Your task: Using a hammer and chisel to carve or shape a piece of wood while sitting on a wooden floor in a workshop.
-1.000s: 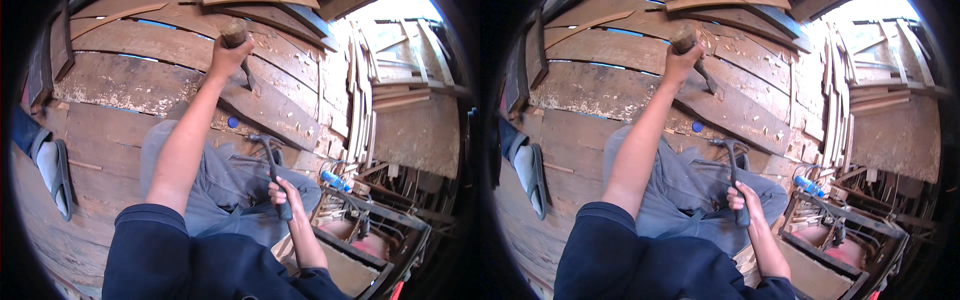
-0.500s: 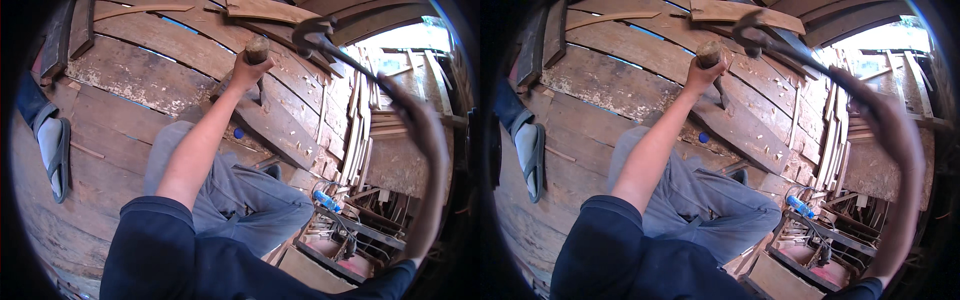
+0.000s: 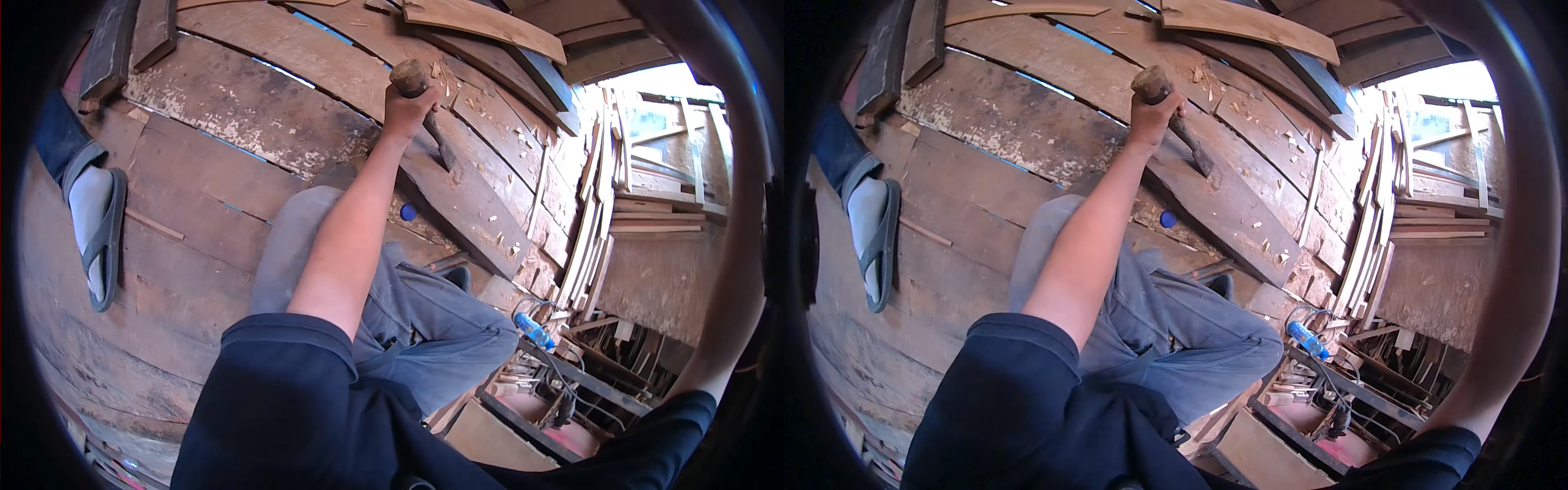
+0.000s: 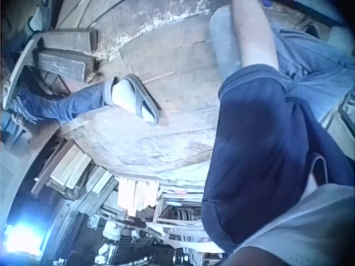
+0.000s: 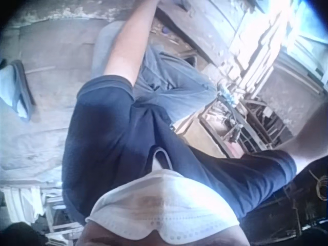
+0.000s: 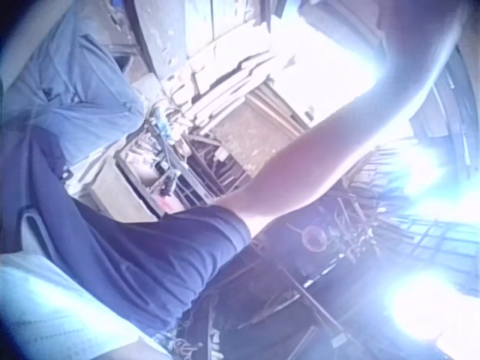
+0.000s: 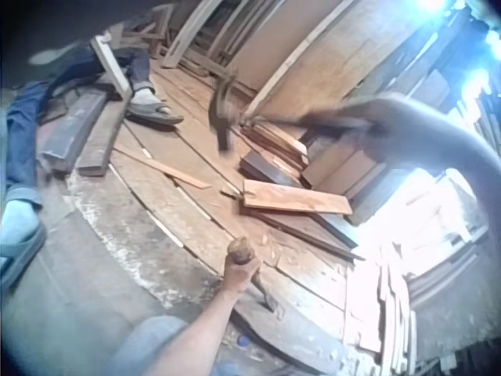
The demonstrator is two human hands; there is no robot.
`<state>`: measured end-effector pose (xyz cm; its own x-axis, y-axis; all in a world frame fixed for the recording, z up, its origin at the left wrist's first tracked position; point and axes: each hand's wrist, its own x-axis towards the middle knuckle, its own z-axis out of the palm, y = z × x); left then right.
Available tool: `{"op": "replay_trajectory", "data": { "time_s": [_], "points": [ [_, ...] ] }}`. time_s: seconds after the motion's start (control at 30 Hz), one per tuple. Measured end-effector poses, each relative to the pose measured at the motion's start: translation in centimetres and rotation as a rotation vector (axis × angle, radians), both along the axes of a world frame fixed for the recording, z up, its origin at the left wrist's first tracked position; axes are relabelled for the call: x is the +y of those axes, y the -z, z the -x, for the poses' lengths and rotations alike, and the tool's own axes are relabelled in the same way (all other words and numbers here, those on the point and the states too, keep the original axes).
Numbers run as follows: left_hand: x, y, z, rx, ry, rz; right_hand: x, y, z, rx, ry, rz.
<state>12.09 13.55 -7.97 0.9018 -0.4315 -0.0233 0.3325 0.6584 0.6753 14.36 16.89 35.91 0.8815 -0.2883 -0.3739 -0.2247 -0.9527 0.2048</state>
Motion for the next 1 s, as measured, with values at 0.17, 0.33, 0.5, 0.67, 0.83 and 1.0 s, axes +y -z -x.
{"op": "replay_trajectory", "data": {
  "time_s": [0.17, 0.33, 0.5, 0.67, 0.83, 1.0],
  "points": [
    [-0.2, 0.8, 0.0, 0.037, 0.003, 0.019, -2.6, 6.1, -0.7, 0.191, -0.552, 0.213],
    [-0.2, 0.9, 0.1, 0.042, -0.011, -0.001, -3.1, 6.8, -2.1, 0.184, -0.64, 0.083],
    [-0.4, 0.4, 0.1, 0.006, -0.012, -0.016, -0.7, 5.1, -1.6, -0.091, -0.68, 0.215],
    [-0.2, 0.0, 0.1, 0.0, 0.006, -0.054, -1.5, 6.8, 0.1, -0.232, -0.493, 0.211],
    [-0.5, -0.4, 1.3, 0.016, 0.023, -0.1, -2.8, 9.0, -1.1, 0.252, -0.678, 0.034],
    [-1.1, -0.5, 1.6, -0.004, 0.081, -0.168, -3.1, 6.3, 1.1, -0.028, -0.356, 0.174]
  ]
}}
